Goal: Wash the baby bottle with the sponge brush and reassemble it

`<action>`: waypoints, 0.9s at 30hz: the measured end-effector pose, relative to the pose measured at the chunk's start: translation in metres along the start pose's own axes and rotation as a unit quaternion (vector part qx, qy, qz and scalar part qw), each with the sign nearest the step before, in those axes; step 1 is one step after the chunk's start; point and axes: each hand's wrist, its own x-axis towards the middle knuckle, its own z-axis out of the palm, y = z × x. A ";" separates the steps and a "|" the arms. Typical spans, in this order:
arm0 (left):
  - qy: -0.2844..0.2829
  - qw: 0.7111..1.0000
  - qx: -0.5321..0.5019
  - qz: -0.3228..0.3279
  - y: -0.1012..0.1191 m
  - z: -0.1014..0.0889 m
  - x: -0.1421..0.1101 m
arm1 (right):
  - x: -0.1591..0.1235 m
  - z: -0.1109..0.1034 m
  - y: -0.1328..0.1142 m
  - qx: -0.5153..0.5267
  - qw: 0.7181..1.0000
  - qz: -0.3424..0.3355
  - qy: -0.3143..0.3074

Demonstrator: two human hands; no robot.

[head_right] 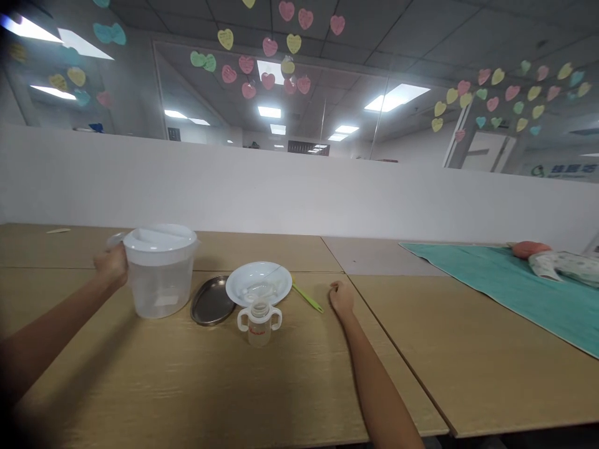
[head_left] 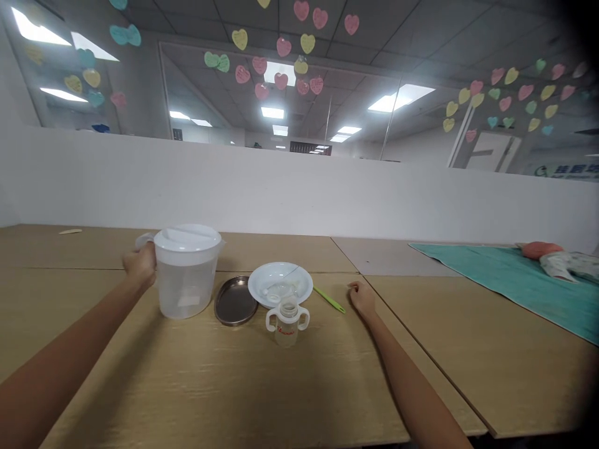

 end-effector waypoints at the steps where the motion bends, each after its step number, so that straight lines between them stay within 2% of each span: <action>1: -0.010 0.998 0.023 -0.057 0.011 -0.001 0.000 | -0.001 0.000 -0.001 -0.001 1.000 -0.004 -0.005; 2: -0.033 0.993 0.047 -0.099 0.024 -0.003 -0.001 | -0.001 0.000 -0.001 -0.002 1.000 -0.008 -0.009; 3: -0.056 0.991 0.074 -0.096 0.037 -0.005 -0.004 | -0.002 -0.001 -0.002 -0.002 1.000 -0.012 -0.012; 5: -0.100 0.987 0.123 -0.026 0.064 -0.007 -0.011 | -0.002 -0.001 -0.003 -0.004 1.000 -0.018 -0.016; 8: -0.131 0.973 0.180 0.061 0.100 -0.004 -0.027 | -0.003 -0.001 -0.004 -0.010 1.000 -0.021 -0.016; 10: -0.150 0.961 0.206 0.112 0.118 0.002 -0.036 | -0.003 -0.001 -0.005 -0.015 1.000 -0.023 -0.016; 13: -0.147 0.948 0.235 0.156 0.137 0.011 -0.045 | -0.002 0.000 -0.006 -0.020 0.999 -0.028 -0.015; 17: -0.138 0.937 0.258 0.192 0.149 0.018 -0.050 | -0.002 0.002 -0.006 -0.024 0.999 -0.033 -0.015; 20: -0.137 0.937 0.260 0.190 0.149 0.019 -0.048 | -0.002 0.002 -0.006 -0.027 0.999 -0.039 -0.019; 27: -0.128 0.972 0.180 0.079 0.137 0.015 -0.035 | -0.003 0.000 -0.009 -0.038 0.998 -0.044 -0.024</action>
